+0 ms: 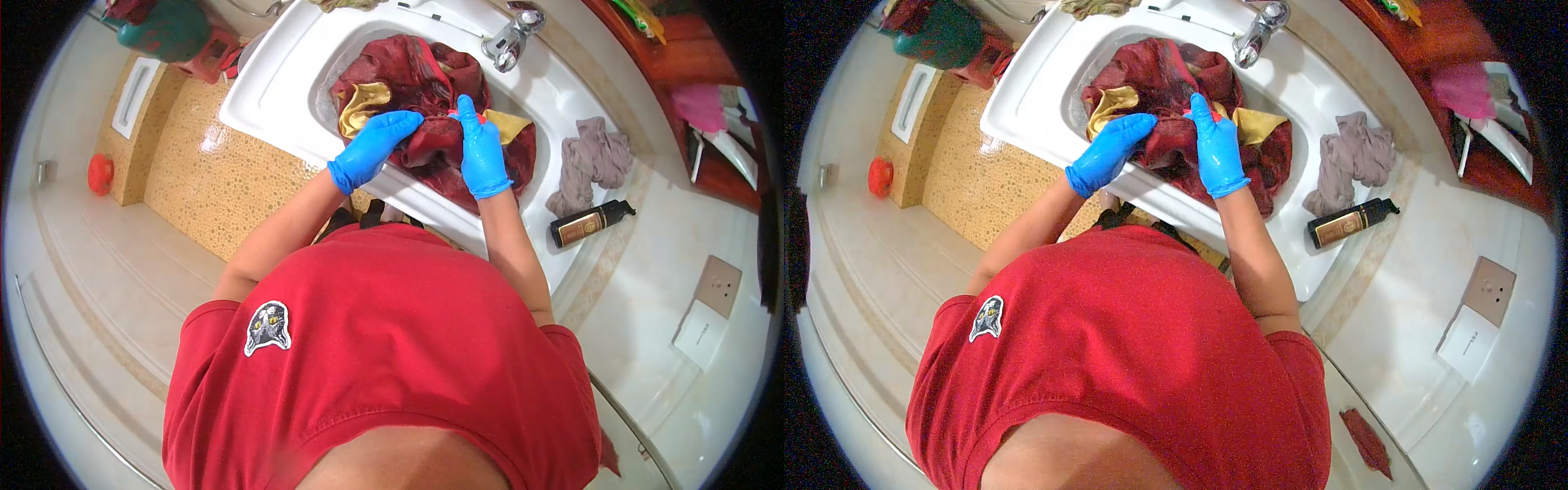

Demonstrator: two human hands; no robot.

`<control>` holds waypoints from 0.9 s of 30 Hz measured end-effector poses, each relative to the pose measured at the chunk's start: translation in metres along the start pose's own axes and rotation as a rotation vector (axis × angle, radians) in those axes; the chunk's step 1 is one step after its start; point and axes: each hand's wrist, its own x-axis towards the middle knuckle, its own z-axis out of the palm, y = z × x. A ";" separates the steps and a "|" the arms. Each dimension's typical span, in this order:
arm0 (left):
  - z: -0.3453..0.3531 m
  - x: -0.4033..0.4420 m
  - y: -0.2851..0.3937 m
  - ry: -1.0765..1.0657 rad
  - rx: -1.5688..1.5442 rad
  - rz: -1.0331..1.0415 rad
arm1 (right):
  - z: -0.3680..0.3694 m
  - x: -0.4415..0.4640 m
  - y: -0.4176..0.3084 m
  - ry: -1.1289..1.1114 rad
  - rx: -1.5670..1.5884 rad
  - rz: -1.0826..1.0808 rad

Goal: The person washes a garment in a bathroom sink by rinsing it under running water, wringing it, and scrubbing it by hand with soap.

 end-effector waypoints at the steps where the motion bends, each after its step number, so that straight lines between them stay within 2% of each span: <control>1: 0.000 0.000 0.000 0.009 0.024 0.014 | -0.001 0.003 0.006 -0.036 0.120 0.004; 2: 0.000 0.000 0.001 0.017 0.048 0.029 | -0.002 0.005 0.012 -0.073 0.239 0.005; 3: -0.001 0.000 0.002 0.028 0.072 0.046 | -0.001 0.005 0.016 -0.064 0.036 -0.213; 4: -0.002 0.001 0.000 0.007 0.283 0.165 | 0.002 0.002 0.020 -0.056 -0.169 -0.430; 6: -0.006 0.003 -0.007 -0.041 0.704 0.399 | -0.008 -0.009 0.014 -0.158 -0.692 -0.712; 7: -0.010 0.006 -0.005 -0.092 1.057 0.459 | -0.020 -0.010 0.030 -0.213 -1.076 -0.561; 8: -0.014 0.006 -0.003 -0.045 1.254 0.484 | -0.034 -0.010 0.053 -0.263 -1.451 -0.385; 10: -0.023 0.008 0.003 0.059 1.641 0.539 | -0.062 -0.014 0.076 -0.061 -1.364 -0.509; 11: -0.030 0.009 0.006 0.091 1.732 0.434 | -0.076 -0.014 0.087 0.081 -1.248 -0.552; 12: -0.035 0.011 0.006 0.082 1.758 0.360 | -0.082 -0.016 0.079 0.092 -1.154 -0.351; 14: -0.042 0.019 0.001 0.033 1.807 0.208 | -0.081 -0.020 0.074 0.033 -1.438 -0.510; 15: -0.040 0.027 -0.002 -0.041 1.802 0.114 | -0.076 -0.019 0.076 -0.071 -1.427 -0.344; 16: -0.036 0.034 -0.003 -0.080 1.831 0.075 | -0.075 -0.014 0.078 -0.150 -1.491 -0.298; 24: -0.013 0.073 -0.025 -0.194 2.013 -0.136 | -0.085 0.049 0.091 -0.300 -1.715 -0.052; 25: -0.011 0.078 -0.026 -0.213 2.029 -0.180 | -0.089 0.061 0.095 -0.442 -1.723 0.029; 27: -0.007 0.083 -0.029 -0.248 2.070 -0.245 | -0.087 0.075 0.102 -0.542 -1.620 0.029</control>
